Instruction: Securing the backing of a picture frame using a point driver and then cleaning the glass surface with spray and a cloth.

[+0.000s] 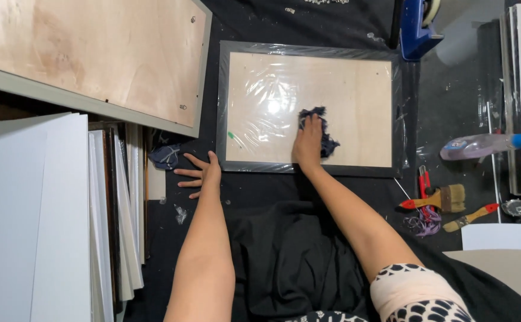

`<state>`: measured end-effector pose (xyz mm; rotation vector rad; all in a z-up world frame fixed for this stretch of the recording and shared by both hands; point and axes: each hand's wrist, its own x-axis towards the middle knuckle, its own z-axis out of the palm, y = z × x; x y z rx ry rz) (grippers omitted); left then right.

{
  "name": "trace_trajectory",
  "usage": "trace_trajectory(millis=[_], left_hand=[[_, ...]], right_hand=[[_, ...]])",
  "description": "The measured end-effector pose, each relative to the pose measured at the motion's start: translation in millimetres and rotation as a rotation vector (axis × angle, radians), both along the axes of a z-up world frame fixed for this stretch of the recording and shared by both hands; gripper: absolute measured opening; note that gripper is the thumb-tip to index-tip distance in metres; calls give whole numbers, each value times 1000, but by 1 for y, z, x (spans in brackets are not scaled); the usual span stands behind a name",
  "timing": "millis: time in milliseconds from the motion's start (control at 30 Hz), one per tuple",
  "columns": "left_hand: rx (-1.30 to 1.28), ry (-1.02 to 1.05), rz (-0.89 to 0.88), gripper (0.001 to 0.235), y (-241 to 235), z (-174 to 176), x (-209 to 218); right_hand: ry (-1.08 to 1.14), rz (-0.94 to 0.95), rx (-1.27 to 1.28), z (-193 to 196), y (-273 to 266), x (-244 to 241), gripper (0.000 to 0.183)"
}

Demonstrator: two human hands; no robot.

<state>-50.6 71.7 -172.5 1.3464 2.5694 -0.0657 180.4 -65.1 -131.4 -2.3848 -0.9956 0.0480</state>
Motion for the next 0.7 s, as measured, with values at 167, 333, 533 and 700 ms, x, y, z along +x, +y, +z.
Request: trace_trajectory(millis=[167,333,533,700], left_hand=[[60,43,-20,80,-2,22,8],[76,-58,-27,97,-2,29,5],[74,52,-18,80,-1,37,13],[135,61,-37,80,-1,6,5]], right_hand=[[-89,210,37,-29,83,-62,48],[-81,707,-40,1,72,-124,56],[-361,634,-89,27,-64,44,54],[-414,146,-180,18,-194,132,49]])
